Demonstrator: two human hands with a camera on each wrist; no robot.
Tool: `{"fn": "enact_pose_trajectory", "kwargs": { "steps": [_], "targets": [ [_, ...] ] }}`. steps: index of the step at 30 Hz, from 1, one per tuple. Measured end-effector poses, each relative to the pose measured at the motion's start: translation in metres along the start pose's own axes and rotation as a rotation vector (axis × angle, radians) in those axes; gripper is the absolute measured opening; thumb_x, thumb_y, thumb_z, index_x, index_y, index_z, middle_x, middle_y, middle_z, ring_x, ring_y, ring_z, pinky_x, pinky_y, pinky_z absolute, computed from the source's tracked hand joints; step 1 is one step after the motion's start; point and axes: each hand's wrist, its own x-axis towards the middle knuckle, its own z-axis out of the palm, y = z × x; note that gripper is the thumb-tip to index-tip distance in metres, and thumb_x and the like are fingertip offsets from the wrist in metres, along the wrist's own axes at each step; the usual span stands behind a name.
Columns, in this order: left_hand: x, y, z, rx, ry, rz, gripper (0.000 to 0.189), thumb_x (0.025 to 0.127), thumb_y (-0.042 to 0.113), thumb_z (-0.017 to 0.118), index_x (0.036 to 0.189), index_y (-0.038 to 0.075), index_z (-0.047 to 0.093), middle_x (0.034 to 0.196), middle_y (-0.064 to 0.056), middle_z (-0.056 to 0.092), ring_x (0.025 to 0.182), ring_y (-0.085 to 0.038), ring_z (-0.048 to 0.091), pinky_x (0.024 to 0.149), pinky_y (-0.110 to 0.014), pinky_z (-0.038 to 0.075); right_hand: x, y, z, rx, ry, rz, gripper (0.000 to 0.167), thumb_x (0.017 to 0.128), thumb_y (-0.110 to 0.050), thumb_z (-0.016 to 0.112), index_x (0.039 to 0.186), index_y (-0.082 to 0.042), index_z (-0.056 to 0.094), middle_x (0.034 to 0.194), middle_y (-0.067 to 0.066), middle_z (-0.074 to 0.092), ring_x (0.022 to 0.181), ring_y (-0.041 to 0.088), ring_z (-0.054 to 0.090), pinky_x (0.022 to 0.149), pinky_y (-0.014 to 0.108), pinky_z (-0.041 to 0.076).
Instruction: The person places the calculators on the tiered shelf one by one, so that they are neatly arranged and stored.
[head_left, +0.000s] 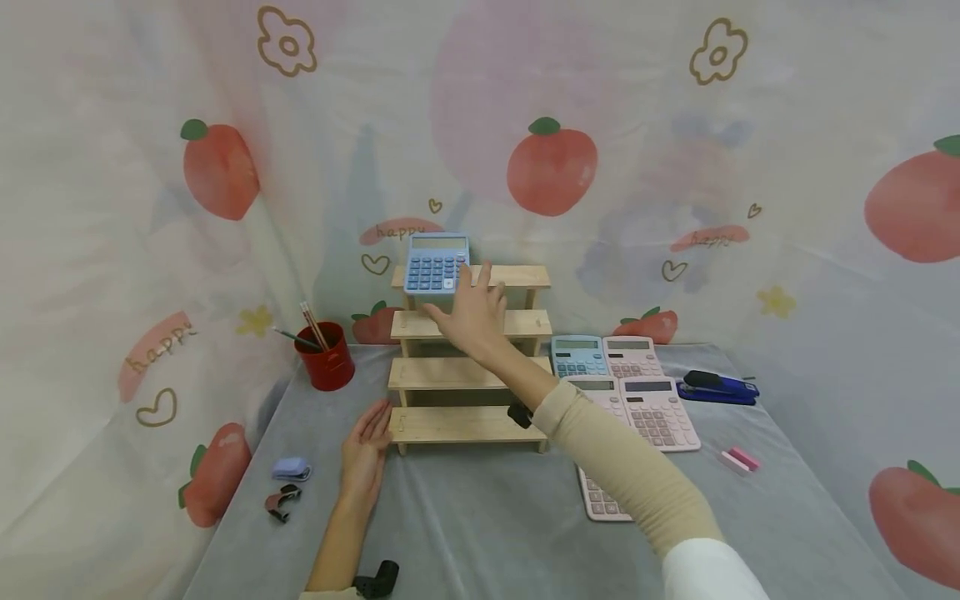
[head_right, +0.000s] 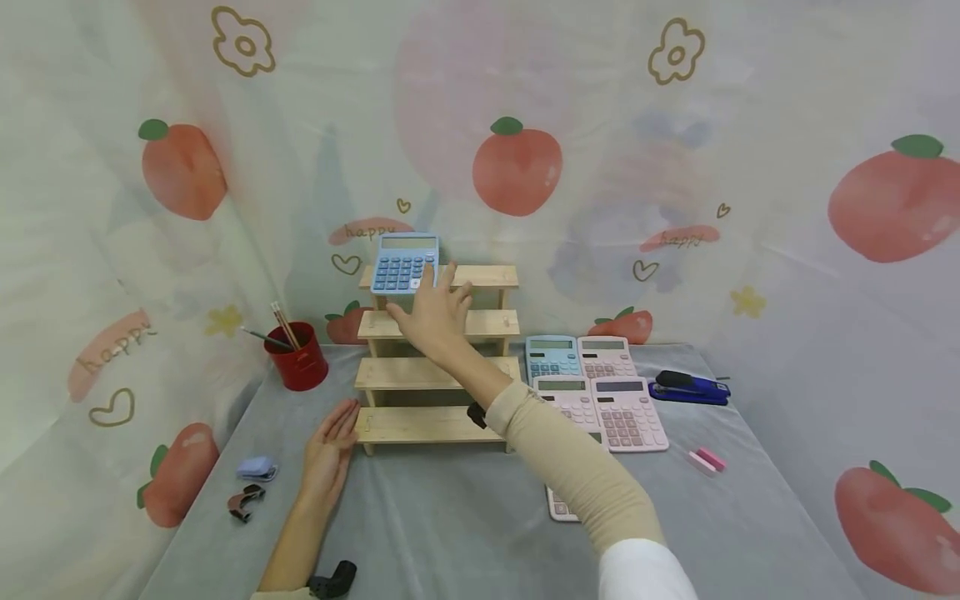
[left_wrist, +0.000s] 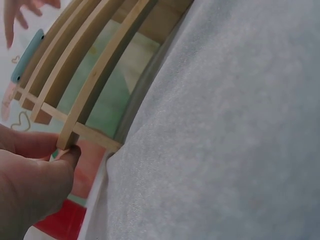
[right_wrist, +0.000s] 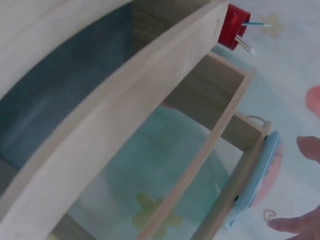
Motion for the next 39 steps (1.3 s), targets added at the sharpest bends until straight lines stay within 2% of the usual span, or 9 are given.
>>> {"fn": "enact_pose_trajectory", "kwargs": {
  "steps": [8,13,20,24,28,34,39],
  "targets": [
    [0.000,0.002,0.000,-0.011,-0.005,-0.027,0.067,0.099,-0.018,0.042,0.161,0.003,0.034,0.167,-0.009,0.036,0.152,-0.016,0.036,0.123,-0.034,0.031,-0.054,0.049,-0.032,0.015,-0.081,-0.067,0.096,0.092,-0.068,0.065,0.164,-0.015,0.030,0.171,0.021,0.019,0.145,0.068,0.020,0.117,0.076,0.022],
    [0.000,0.006,-0.003,-0.019,0.005,-0.030,0.065,0.100,-0.017,0.042,0.161,0.003,0.034,0.167,-0.010,0.036,0.153,-0.017,0.036,0.122,-0.034,0.031,-0.086,0.082,-0.042,0.013,-0.116,-0.066,0.095,0.092,-0.068,0.065,0.164,-0.014,0.032,0.171,0.022,0.018,0.149,0.064,0.015,0.117,0.078,0.018],
    [-0.001,0.007,-0.003,-0.040,-0.022,-0.030,0.066,0.100,-0.018,0.041,0.162,0.002,0.031,0.168,-0.012,0.033,0.153,-0.017,0.034,0.123,-0.034,0.031,-0.128,0.138,-0.053,-0.025,-0.129,-0.056,0.094,0.091,-0.066,0.069,0.162,-0.013,0.036,0.168,0.026,0.023,0.147,0.066,0.017,0.111,0.083,0.020],
    [-0.002,0.006,0.000,-0.035,-0.029,-0.032,0.065,0.101,-0.017,0.041,0.162,0.002,0.031,0.168,-0.011,0.033,0.153,-0.017,0.035,0.123,-0.033,0.031,-0.156,0.164,-0.060,-0.039,-0.111,-0.037,0.093,0.090,-0.060,0.073,0.160,-0.010,0.039,0.164,0.029,0.029,0.147,0.061,0.026,0.109,0.081,0.028],
    [-0.002,0.006,-0.001,-0.027,-0.020,-0.023,0.064,0.100,-0.017,0.042,0.161,0.001,0.033,0.168,-0.012,0.034,0.153,-0.018,0.035,0.123,-0.034,0.031,-0.182,0.184,-0.060,-0.053,-0.135,-0.003,0.092,0.088,-0.055,0.079,0.156,-0.005,0.043,0.161,0.031,0.032,0.145,0.056,0.034,0.108,0.077,0.036],
    [-0.001,0.004,-0.001,-0.011,-0.018,-0.018,0.064,0.100,-0.016,0.043,0.161,0.003,0.034,0.167,-0.011,0.035,0.153,-0.018,0.036,0.122,-0.033,0.033,-0.220,0.214,-0.050,-0.099,-0.202,0.049,0.099,0.080,-0.055,0.085,0.153,0.000,0.046,0.156,0.035,0.036,0.140,0.058,0.040,0.104,0.076,0.040],
    [0.000,0.002,-0.002,-0.009,-0.013,-0.029,0.064,0.100,-0.016,0.043,0.161,0.005,0.036,0.166,-0.009,0.037,0.152,-0.016,0.037,0.122,-0.033,0.032,-0.244,0.232,-0.036,-0.127,-0.222,0.060,0.104,0.071,-0.055,0.092,0.148,0.001,0.051,0.149,0.038,0.042,0.128,0.060,0.050,0.095,0.074,0.047]
  ]
}}
